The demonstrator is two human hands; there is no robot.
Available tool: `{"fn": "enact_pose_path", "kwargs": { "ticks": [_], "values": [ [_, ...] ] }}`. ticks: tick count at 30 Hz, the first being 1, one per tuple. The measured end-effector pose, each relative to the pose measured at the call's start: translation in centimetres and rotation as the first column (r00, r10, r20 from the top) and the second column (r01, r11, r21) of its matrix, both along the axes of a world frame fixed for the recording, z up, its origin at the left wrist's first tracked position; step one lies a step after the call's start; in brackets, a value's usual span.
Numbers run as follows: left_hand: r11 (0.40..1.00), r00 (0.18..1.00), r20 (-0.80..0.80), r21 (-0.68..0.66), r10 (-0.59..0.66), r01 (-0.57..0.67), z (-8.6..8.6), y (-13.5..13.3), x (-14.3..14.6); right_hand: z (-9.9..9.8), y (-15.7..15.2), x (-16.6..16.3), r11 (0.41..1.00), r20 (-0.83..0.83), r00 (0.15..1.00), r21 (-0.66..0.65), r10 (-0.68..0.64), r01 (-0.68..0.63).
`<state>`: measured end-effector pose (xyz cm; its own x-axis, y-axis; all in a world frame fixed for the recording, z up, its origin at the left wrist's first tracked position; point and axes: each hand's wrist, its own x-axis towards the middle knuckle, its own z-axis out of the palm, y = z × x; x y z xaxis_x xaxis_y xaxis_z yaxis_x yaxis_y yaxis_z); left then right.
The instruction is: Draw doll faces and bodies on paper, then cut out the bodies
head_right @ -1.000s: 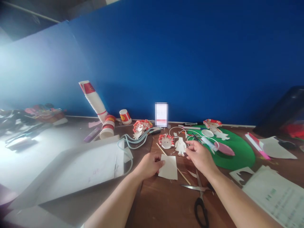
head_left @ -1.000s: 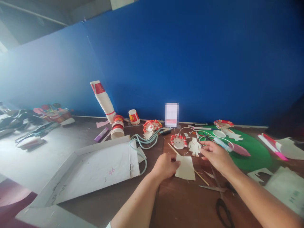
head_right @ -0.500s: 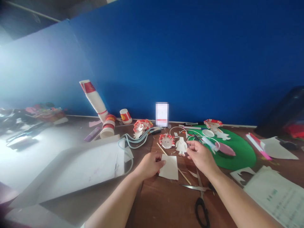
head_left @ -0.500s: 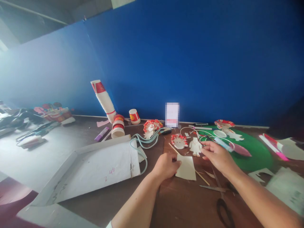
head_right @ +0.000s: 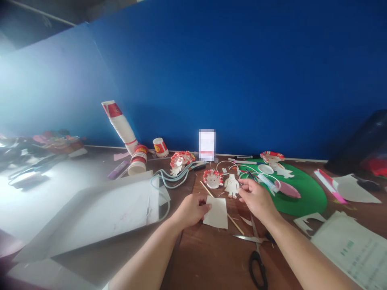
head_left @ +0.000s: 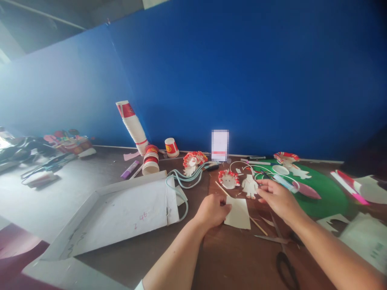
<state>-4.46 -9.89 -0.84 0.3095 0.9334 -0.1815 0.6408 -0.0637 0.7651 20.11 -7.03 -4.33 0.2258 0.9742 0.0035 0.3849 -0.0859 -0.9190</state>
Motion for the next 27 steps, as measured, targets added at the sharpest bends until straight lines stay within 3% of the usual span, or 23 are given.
{"fn": "enact_pose_path", "kwargs": {
  "ticks": [12,18,27],
  "values": [
    [1.000,0.999,0.051,-0.026,-0.001,0.002,-0.1,0.1,-0.1,0.1,0.2,0.4,1.000,0.048,0.999,0.016,-0.015,0.014],
    [0.992,0.993,0.116,-0.125,0.005,0.010,-0.5,0.3,-0.4,0.7,0.6,2.3,0.995,0.129,0.987,0.036,-0.092,0.088],
    [0.988,0.989,0.143,-0.157,0.019,0.003,-1.2,0.6,-0.5,0.9,1.0,3.1,0.993,0.108,0.988,0.069,-0.106,0.099]
  ]
}}
